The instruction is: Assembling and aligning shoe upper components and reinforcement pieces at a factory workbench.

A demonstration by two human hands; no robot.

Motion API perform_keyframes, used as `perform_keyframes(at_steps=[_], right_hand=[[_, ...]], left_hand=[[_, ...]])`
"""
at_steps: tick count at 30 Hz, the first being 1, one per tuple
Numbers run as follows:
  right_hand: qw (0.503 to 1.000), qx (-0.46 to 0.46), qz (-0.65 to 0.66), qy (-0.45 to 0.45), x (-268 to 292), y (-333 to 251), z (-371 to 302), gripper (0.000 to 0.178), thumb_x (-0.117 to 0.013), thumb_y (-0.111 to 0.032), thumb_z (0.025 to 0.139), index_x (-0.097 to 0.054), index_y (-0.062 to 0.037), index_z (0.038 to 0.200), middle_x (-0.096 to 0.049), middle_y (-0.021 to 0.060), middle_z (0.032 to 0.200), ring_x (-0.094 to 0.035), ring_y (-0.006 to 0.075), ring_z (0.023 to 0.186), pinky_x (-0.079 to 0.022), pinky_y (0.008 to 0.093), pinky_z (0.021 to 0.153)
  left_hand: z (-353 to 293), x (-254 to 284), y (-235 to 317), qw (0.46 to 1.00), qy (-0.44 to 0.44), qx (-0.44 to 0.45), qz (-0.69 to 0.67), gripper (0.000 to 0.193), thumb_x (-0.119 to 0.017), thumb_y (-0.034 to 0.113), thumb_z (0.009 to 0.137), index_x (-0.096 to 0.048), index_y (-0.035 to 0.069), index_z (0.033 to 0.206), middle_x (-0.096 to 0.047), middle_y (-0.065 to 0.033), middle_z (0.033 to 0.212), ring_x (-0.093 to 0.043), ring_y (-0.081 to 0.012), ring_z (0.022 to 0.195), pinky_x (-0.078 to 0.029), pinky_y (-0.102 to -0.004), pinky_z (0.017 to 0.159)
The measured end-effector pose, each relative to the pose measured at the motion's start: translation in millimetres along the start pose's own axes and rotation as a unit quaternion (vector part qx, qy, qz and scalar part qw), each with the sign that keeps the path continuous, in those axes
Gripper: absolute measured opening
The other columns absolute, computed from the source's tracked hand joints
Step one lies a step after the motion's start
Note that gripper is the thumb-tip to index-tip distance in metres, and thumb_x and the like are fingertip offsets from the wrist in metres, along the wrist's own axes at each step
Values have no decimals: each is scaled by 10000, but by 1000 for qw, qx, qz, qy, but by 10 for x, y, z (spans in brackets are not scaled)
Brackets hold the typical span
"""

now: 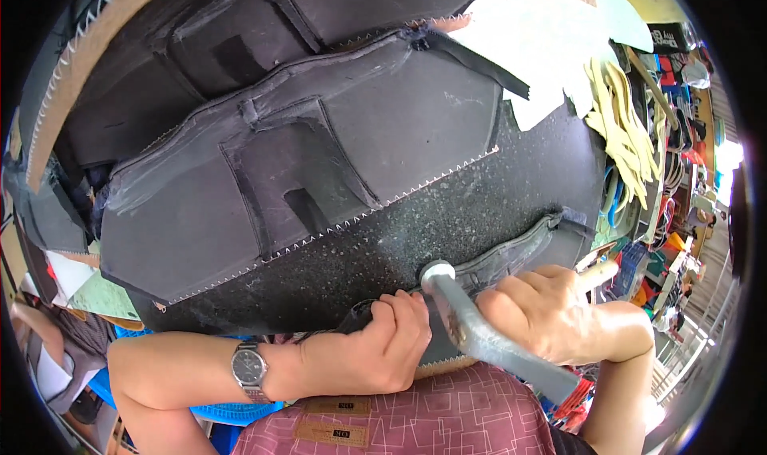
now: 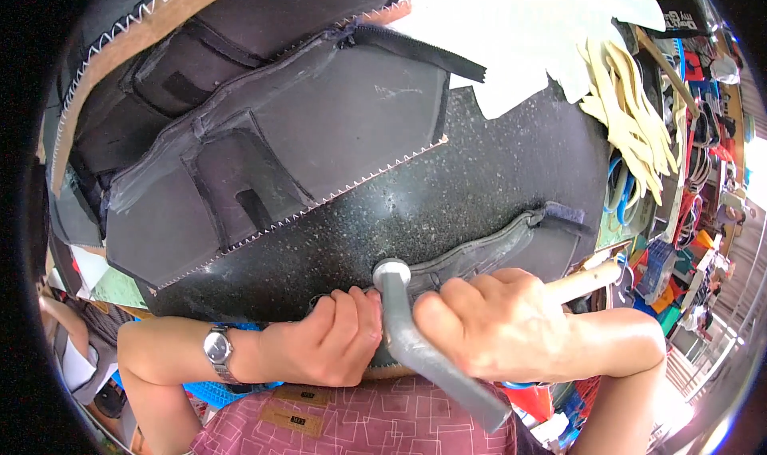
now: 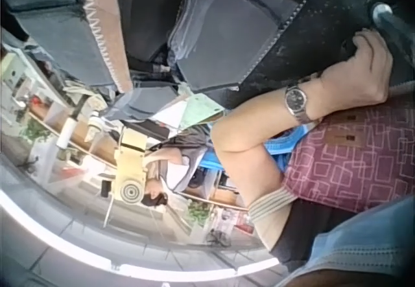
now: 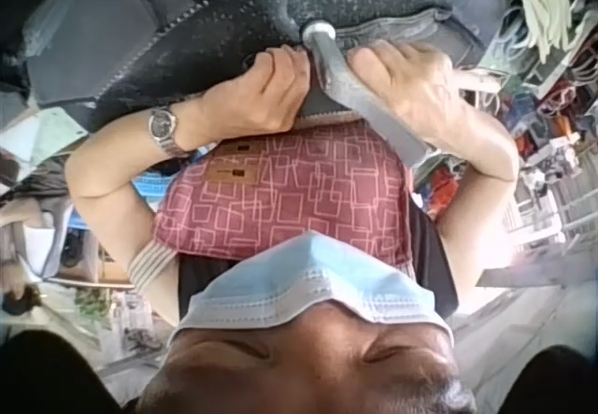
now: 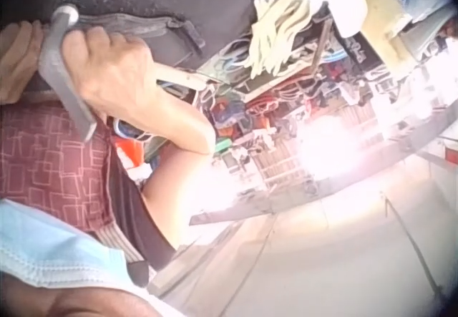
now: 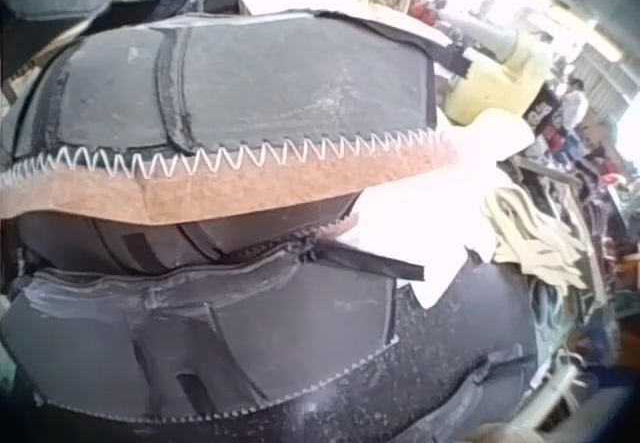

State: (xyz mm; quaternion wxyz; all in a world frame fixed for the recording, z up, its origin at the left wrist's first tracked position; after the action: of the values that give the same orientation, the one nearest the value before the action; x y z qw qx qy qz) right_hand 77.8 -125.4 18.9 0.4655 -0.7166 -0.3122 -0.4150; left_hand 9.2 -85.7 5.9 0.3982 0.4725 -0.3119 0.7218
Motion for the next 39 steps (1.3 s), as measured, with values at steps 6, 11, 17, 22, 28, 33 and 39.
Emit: perform_keyframes(at_steps=[6, 11, 17, 22, 28, 33, 39], right_hand=[[1000, 17, -1, 24, 54, -83, 71, 205, -602, -188, 654, -474, -62, 752, -374, -8, 588, -482, 114, 436, -388, 278, 368], [999, -9, 26, 31, 32, 10, 68, 224, -605, -201, 658, -480, -60, 779, -396, 0, 601, -498, 122, 440, -377, 276, 366], [1000, 20, -12, -11, -107, -168, 95, 241, -607, -193, 654, -518, -46, 823, -399, -6, 603, -492, 106, 446, -380, 267, 383], [999, 27, 15, 22, 29, -215, 165, 244, -611, -184, 643, -520, -52, 826, -403, -16, 605, -492, 104, 456, -377, 260, 385], [999, 30, 21, 27, 74, -254, 270, 223, -599, -190, 656, -523, -51, 813, -379, -15, 593, -474, 102, 447, -365, 263, 387], [999, 13, -21, -21, -147, -292, 251, 225, -622, -202, 683, -499, -56, 803, -391, -2, 601, -475, 124, 430, -338, 288, 363], [999, -21, 24, 30, -111, -270, 260, 226, -627, -208, 681, -488, -63, 782, -376, 11, 584, -475, 139, 425, -340, 294, 356]], left_hand=[[15, -18, -237, 982, -33, 45, -181, 175, -592, 127, 685, -647, -21, 763, -572, -65, 710, -542, -181, 686, -422, -259, 563], [-143, -16, -257, 979, -58, 14, -194, 260, -586, 190, 643, -601, -20, 796, -500, -51, 727, -478, -164, 617, -449, -294, 553], [-310, -139, -606, 894, -106, 136, -415, 274, -609, 140, 631, -665, -45, 824, -615, -80, 774, -592, -212, 760, -464, -274, 654], [-356, 145, -103, 994, -8, -19, -103, 278, -600, 172, 651, -665, -38, 820, -599, -82, 773, -579, -220, 746, -461, -288, 656], [-363, 115, 52, 997, -58, 37, 19, 284, -536, 189, 715, -649, -60, 794, -610, -143, 828, -572, -256, 799, -474, -340, 718], [-638, 131, -472, 937, 28, 305, -169, 312, -628, 159, 685, -657, -1, 950, -546, -50, 829, -531, -189, 752, -445, -295, 630], [-761, 93, -387, 893, 78, 392, -207, 256, -616, 124, 704, -640, 11, 932, -526, -39, 807, -530, -182, 777, -438, -312, 710]])
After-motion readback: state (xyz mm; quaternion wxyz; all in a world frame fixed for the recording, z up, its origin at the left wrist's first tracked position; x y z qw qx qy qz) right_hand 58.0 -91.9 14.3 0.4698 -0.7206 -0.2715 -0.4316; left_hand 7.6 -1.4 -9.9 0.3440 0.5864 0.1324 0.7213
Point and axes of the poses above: each hand's wrist, its own z-axis towards the middle knuckle, its own x-axis out of the back of the hand, y = z × x, the point moved 10 cm from there along z, towards the middle knuckle
